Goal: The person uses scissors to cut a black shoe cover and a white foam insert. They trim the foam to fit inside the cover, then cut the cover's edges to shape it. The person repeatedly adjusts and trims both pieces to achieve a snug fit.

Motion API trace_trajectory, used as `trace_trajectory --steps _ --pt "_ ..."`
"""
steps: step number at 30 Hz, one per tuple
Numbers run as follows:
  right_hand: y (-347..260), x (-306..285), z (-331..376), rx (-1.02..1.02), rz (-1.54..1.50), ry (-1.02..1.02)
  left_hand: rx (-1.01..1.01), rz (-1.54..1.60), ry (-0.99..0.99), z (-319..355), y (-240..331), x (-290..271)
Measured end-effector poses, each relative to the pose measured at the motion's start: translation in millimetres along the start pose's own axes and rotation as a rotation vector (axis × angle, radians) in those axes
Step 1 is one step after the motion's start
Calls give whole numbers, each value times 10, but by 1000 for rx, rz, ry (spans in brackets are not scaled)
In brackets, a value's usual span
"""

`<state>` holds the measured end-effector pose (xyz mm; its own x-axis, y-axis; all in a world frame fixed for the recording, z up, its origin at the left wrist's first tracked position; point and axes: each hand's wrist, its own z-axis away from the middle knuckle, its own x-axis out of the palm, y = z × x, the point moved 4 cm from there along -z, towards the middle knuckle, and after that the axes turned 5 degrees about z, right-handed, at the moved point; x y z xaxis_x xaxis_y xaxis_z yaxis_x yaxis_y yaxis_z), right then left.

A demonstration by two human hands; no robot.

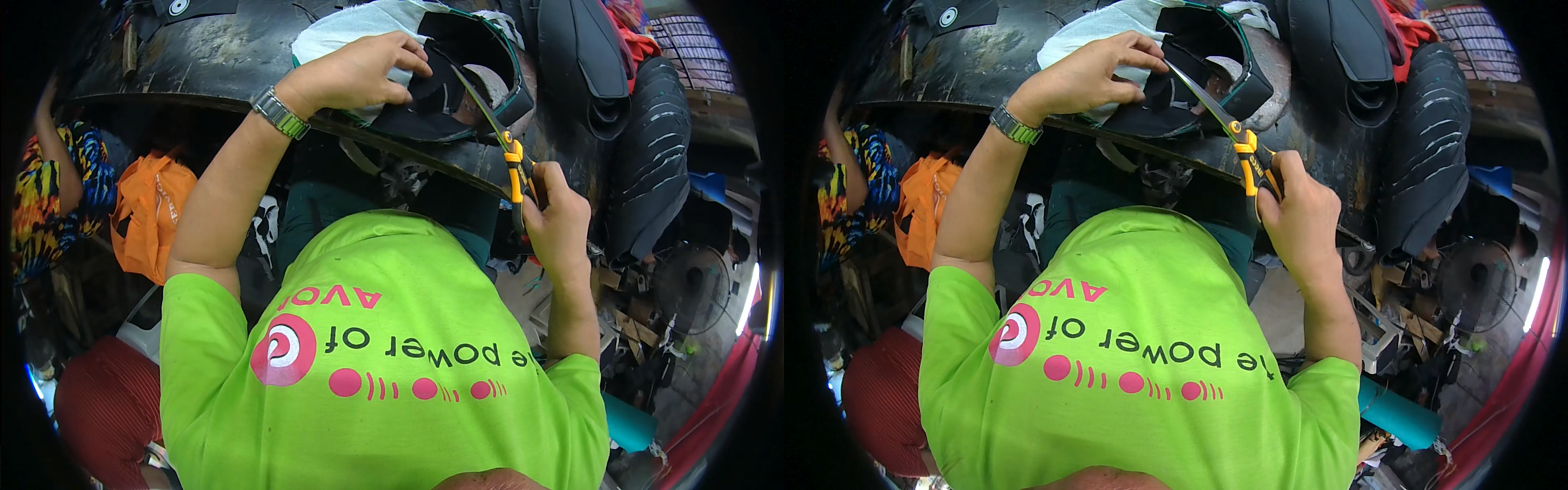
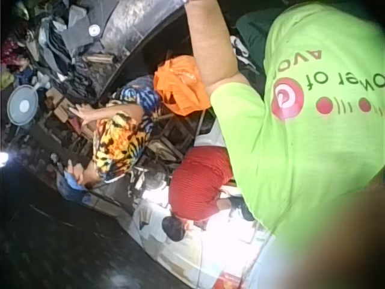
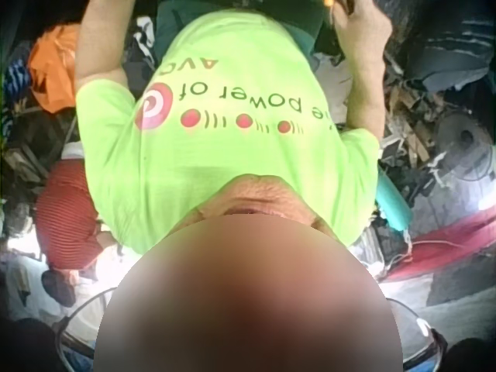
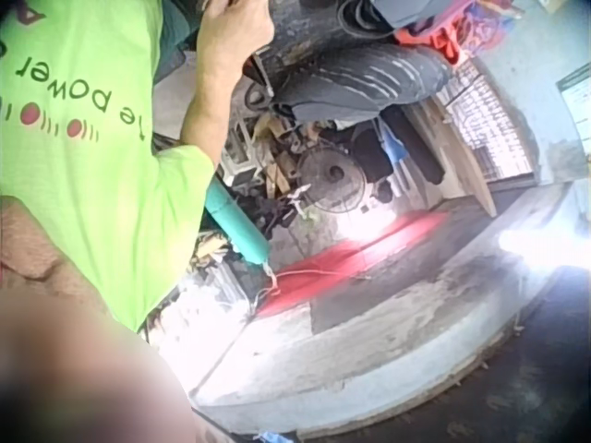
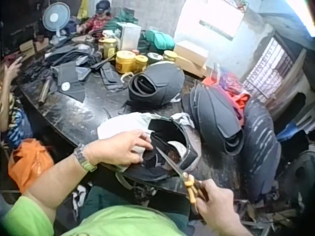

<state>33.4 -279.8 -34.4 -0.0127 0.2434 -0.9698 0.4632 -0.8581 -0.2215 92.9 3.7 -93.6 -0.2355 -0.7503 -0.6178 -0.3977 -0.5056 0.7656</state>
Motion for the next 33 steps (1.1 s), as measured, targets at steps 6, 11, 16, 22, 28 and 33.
trace_trajectory --steps 6,11,16,22,28,33 --pt "-72 -170 -121 60 283 -80 98 -200 -115 -78 188 94" --pt "-63 -350 -239 35 426 -102 26 -1 -91 -95 141 196" --pt "-86 -607 -343 -84 572 -182 59 267 74 21 -20 244" --pt "-309 -805 -484 -203 663 -271 110 395 154 46 -107 252" --pt "-516 -785 -579 -218 723 -319 132 436 191 52 -146 231" --pt "-676 -797 -649 -257 795 -334 89 563 186 71 -181 220"
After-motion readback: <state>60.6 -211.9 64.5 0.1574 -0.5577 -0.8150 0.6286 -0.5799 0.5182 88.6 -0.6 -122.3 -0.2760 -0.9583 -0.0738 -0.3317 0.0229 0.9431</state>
